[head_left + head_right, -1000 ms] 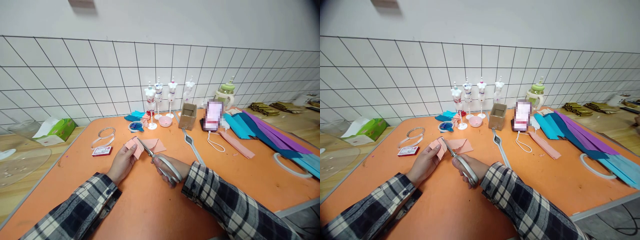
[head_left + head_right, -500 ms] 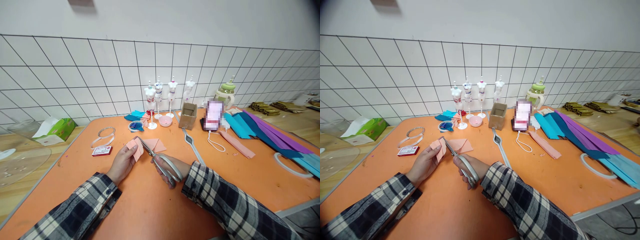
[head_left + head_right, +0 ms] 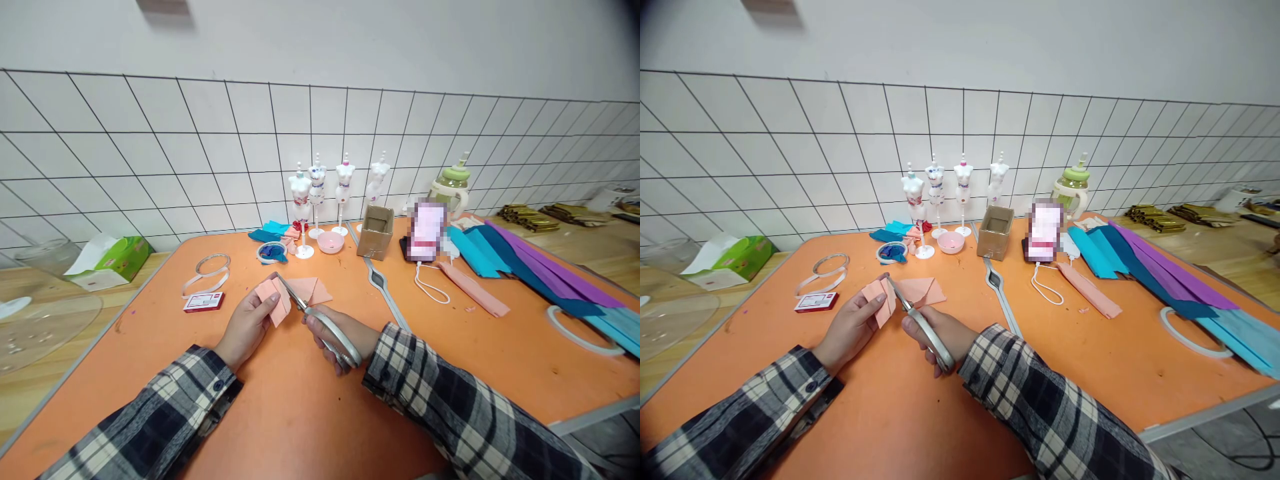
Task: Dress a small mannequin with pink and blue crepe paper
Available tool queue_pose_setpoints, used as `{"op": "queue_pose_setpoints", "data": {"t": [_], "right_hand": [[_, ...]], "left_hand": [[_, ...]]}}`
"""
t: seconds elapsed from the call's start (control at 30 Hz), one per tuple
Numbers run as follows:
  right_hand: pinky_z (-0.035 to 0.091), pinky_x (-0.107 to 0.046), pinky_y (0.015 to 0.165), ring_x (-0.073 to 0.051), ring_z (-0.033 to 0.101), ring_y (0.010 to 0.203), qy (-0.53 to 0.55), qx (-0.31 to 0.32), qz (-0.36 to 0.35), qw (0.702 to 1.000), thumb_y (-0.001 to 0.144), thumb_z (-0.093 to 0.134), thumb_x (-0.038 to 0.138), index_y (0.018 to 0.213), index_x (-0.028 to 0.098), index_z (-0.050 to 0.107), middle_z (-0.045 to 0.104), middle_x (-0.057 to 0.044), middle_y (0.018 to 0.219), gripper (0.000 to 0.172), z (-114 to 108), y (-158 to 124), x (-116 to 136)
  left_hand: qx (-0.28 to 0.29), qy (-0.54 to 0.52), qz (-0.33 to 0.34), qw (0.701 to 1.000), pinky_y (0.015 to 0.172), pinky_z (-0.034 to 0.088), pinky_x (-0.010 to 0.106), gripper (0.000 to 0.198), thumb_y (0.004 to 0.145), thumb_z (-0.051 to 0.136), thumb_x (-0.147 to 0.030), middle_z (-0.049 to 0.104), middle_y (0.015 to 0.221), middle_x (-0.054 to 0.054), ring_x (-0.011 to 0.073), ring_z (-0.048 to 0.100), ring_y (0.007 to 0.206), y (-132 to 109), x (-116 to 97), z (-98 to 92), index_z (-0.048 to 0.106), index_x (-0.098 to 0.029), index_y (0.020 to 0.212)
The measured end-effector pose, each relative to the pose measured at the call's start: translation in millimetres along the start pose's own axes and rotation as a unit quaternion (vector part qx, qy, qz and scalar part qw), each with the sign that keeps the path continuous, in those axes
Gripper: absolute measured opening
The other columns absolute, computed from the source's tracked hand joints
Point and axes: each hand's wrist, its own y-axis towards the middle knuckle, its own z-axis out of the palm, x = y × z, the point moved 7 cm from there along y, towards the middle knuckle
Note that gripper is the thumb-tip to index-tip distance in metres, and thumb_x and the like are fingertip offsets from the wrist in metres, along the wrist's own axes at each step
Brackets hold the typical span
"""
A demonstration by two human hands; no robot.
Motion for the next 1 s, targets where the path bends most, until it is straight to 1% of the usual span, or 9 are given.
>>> {"op": "queue_pose_setpoints", "data": {"t": [0.1,0.23,0.4,0.57,0.67,0.8,0.9,1.0], "right_hand": [[0.044,-0.019,0.031,-0.004,0.043,0.041,-0.002,0.002,0.005,1.000,0.082,0.050,0.076,0.102,0.025,0.043,0.043,0.007,0.074,0.055,0,0,-1],[0.041,-0.018,0.030,-0.004,0.044,0.038,-0.013,-0.001,0.012,1.000,0.081,0.053,0.076,0.103,0.024,0.044,0.044,0.008,0.074,0.057,-1,0,0],[0.041,-0.019,0.030,-0.004,0.042,0.037,-0.010,-0.011,0.008,1.000,0.081,0.056,0.072,0.102,0.024,0.044,0.042,0.009,0.068,0.054,-2,1,1],[0.037,-0.015,0.031,-0.004,0.041,0.036,-0.019,-0.013,0.003,1.000,0.084,0.057,0.067,0.102,0.023,0.044,0.041,0.011,0.064,0.049,0,0,4],[0.036,-0.016,0.030,-0.004,0.040,0.037,-0.020,-0.003,0.013,1.000,0.084,0.055,0.070,0.106,0.024,0.043,0.041,0.010,0.066,0.053,4,0,1],[0.038,-0.016,0.033,-0.004,0.042,0.044,0.043,0.015,0.046,0.998,0.079,0.049,0.081,0.111,0.027,0.041,0.042,0.007,0.076,0.063,9,4,-10],[0.040,-0.017,0.034,-0.004,0.043,0.045,0.062,0.019,0.038,0.997,0.074,0.048,0.086,0.112,0.028,0.041,0.041,0.007,0.077,0.069,9,6,-12],[0.042,-0.018,0.033,-0.005,0.043,0.044,0.064,0.027,0.024,0.997,0.069,0.050,0.088,0.112,0.027,0.042,0.042,0.007,0.077,0.075,9,7,-10]], "left_hand": [[0.011,0.006,0.005,1.000,0.098,0.049,0.038,0.071,0.076,0.079,-0.037,0.069,0.120,0.008,0.0277,0.060,0.116,0,0,0.5,0.052,-0.022,0.139],[0.022,0.010,0.010,1.000,0.098,0.050,0.038,0.068,0.076,0.078,-0.039,0.068,0.124,0.008,0.0279,0.059,0.119,0,0,1.2,0.053,-0.022,0.138],[0.009,-0.003,-0.001,1.000,0.098,0.050,0.036,0.064,0.075,0.080,-0.037,0.069,0.123,0.008,0.0271,0.061,0.117,0,0,0.9,0.058,-0.022,0.133],[0.008,-0.009,0.010,1.000,0.101,0.047,0.035,0.062,0.075,0.080,-0.037,0.067,0.126,0.010,0.0270,0.059,0.120,1,0,0.6,0.059,-0.020,0.131],[0.017,-0.011,0.016,1.000,0.100,0.048,0.038,0.060,0.077,0.079,-0.036,0.069,0.124,0.011,0.0277,0.062,0.115,1,-1,1.7,0.059,-0.020,0.131],[0.054,-0.007,0.001,0.999,0.094,0.051,0.042,0.053,0.081,0.075,-0.036,0.074,0.111,0.010,0.0289,0.068,0.104,-1,-1,8.0,0.061,-0.020,0.129],[0.079,0.002,-0.006,0.997,0.088,0.054,0.042,0.047,0.083,0.072,-0.037,0.075,0.106,0.012,0.0297,0.069,0.098,-4,-1,12.9,0.063,-0.018,0.125],[0.081,0.006,-0.004,0.997,0.087,0.055,0.042,0.047,0.082,0.073,-0.037,0.075,0.105,0.012,0.0296,0.069,0.098,-5,-2,14.0,0.063,-0.018,0.125]]}}
